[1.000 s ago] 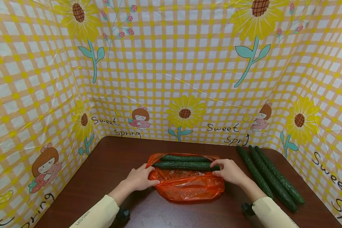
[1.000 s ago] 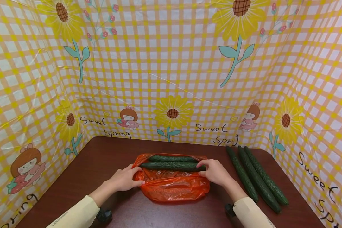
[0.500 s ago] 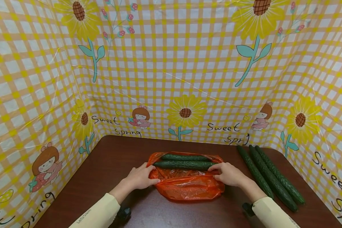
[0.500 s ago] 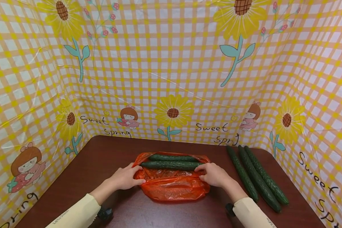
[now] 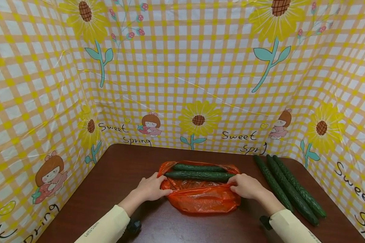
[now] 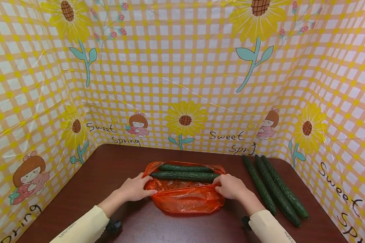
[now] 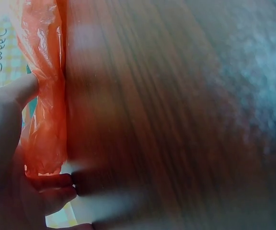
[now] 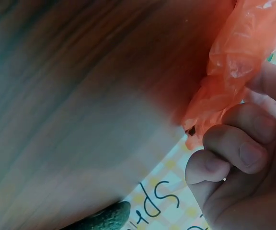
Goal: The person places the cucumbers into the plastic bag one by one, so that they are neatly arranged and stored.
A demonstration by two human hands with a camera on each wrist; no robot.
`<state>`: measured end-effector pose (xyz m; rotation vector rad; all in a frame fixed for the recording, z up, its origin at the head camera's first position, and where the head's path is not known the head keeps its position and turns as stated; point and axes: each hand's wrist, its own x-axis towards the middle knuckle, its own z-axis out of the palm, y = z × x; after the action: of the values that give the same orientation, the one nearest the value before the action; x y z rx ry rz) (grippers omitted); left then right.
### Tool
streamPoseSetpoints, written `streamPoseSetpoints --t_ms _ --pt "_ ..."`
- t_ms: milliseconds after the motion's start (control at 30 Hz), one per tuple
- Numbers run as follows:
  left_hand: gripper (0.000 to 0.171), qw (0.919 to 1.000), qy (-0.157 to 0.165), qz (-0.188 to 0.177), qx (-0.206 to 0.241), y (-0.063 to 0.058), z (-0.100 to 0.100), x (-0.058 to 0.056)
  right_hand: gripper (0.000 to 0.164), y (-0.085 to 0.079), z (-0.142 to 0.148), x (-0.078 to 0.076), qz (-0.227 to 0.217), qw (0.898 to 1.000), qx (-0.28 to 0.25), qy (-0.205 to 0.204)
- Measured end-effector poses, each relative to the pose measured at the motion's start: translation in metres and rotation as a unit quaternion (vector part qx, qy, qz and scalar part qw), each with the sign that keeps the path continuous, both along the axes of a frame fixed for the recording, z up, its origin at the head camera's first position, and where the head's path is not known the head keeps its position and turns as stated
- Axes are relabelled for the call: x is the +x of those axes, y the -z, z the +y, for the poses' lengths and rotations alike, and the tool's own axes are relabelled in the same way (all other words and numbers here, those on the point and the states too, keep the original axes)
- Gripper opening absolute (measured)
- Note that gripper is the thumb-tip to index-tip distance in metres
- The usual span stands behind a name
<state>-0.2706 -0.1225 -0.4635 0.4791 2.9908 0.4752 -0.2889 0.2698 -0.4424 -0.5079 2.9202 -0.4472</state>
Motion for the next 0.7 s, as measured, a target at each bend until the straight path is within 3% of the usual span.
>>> streamPoseSetpoints --t_ms 167,400,700 --pt "0.070 0.9999 -0.010 -0.008 -0.007 0.001 0.002 -0.002 0.010 0.002 0.006 0.002 0.007 1.000 0.007 0.008" --pt "0.072 0.9997 -0.018 -0.010 -0.008 0.001 0.005 -0.003 0.026 0.004 0.010 0.004 0.017 1.000 -0.002 0.019" --pt "0.073 0.9998 -0.018 -0.006 -0.007 0.002 0.006 -0.002 0.027 0.004 0.010 0.004 0.044 0.999 0.013 0.016"
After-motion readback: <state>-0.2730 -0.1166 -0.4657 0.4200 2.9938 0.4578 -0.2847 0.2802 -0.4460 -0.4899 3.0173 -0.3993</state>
